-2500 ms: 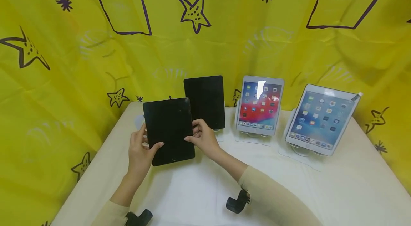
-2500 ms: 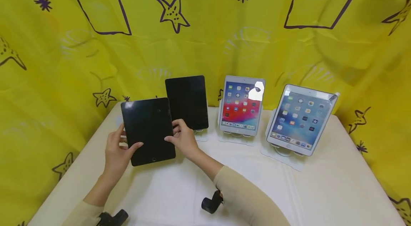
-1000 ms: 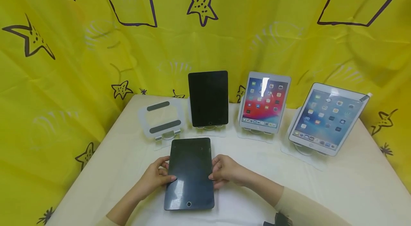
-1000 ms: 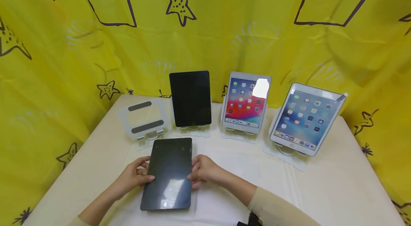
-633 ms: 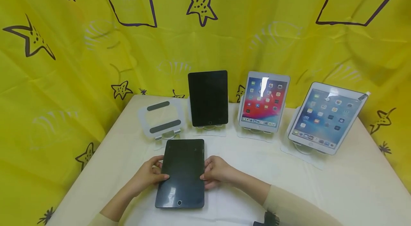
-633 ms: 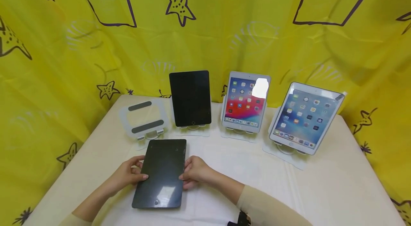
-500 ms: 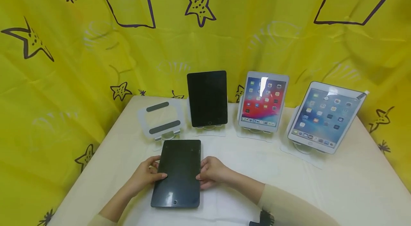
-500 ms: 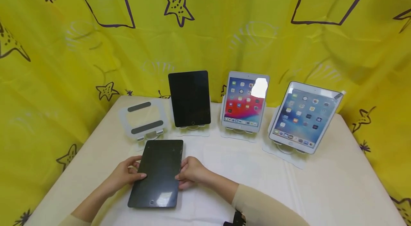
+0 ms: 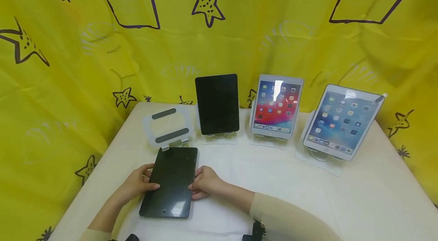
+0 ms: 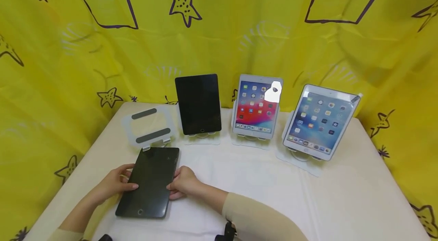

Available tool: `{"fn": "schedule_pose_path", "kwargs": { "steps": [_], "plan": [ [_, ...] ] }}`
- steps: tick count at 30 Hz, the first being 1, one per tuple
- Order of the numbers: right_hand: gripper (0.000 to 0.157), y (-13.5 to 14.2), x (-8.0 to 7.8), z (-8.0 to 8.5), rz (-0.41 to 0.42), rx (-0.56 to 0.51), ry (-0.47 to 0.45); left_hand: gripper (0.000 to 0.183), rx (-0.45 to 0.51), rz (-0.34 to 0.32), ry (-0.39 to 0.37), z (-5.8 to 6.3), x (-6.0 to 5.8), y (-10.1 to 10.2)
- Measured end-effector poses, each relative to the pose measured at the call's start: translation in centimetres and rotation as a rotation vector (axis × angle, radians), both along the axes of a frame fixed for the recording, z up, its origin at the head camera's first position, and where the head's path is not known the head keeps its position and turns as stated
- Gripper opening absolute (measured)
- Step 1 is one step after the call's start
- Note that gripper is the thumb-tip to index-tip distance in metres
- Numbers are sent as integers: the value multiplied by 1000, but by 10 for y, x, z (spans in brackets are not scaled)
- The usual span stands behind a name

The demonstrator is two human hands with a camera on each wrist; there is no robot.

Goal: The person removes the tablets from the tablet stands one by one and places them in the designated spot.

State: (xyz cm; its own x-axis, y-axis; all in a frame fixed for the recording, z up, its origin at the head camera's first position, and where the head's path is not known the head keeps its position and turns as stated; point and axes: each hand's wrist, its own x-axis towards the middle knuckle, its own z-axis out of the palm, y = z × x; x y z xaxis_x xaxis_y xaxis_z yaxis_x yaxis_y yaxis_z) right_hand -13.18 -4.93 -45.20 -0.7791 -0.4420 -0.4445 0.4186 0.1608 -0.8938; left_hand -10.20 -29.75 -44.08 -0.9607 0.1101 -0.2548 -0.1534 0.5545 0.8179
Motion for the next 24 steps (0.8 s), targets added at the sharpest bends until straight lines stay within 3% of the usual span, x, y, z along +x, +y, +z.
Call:
{"fn": "schedule_pose_path", "kwargs": {
  "steps": [7,12,20,24],
  "plan": [
    [31,-17,-6,-3,-14,-11,-32,73,-98,20,-4,4,-4,-10],
    [32,-26,-7,-6,5,-5,-7,75,-149,24,-14,4,-5,-17],
    [34,-36,-10,-2,69,121,58,75,-229,50,5,4,-7,-21],
    [34,-37,-10,-3,69,130,81,75,-249,65,-3,3,-7,-22]
  ]
}}
